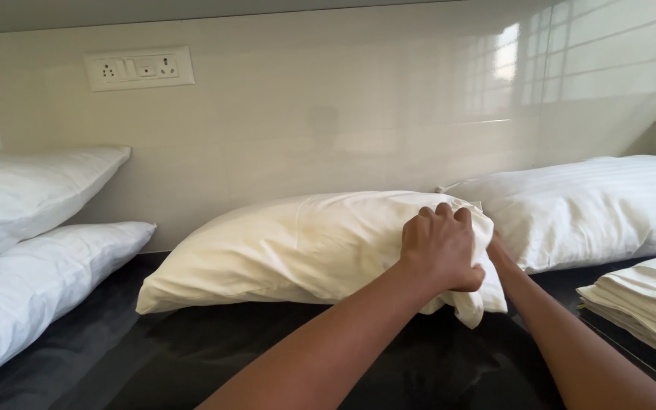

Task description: The person inserts a white pillow into a white pillowcase on a black countertop. They use both hands to pull the pillowcase over the pillow, tucking the fabric into the corners and smoothing the surface to ensure a neat fit.

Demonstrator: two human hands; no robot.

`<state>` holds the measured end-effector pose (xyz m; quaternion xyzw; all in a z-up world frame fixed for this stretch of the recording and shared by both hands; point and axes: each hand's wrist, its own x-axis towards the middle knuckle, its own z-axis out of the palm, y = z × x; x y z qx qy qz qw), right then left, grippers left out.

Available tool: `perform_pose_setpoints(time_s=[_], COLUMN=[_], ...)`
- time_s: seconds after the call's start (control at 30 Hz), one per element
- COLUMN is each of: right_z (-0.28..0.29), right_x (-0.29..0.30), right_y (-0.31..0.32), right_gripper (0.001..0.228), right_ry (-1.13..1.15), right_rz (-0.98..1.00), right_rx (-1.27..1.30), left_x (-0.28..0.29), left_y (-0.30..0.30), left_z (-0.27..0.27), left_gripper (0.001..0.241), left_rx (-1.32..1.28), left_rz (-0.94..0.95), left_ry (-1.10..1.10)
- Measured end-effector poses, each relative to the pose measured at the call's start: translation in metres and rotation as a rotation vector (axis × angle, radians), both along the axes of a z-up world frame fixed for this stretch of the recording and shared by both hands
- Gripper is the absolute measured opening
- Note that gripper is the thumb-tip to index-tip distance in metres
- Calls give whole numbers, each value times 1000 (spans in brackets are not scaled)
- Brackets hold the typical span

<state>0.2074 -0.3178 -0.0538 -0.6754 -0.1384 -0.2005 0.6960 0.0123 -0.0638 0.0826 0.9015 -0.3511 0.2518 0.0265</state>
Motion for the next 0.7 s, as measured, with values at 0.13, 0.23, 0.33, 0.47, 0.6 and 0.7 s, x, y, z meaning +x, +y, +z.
perform_pose_setpoints(time_s=[0.13, 0.23, 0.33, 0.47, 0.6, 0.7], right_z=[1, 17, 32, 38, 39, 42], right_x=[3, -30, -55, -71, -74, -76], right_y=[-9, 16, 37, 45, 47, 55], right_gripper=[42, 45, 49, 55, 53, 51], right_ry=[60, 33, 107, 171, 239, 293], right_rz=[-226, -219, -202, -202, -140, -126], right_rx=[-61, 92, 187, 165, 112, 73], left_x=[37, 48, 49, 51, 69, 85], left_y=[-10, 0, 15, 29, 42, 44], left_z=[-6, 2, 12, 22, 22, 19], left_gripper=[71, 62, 58, 72, 92, 79], left_rx=[-2, -111, -156, -87, 56, 141], left_rz=[5, 0, 59, 40, -189, -274], left_ry=[78, 139, 173, 161, 229, 221])
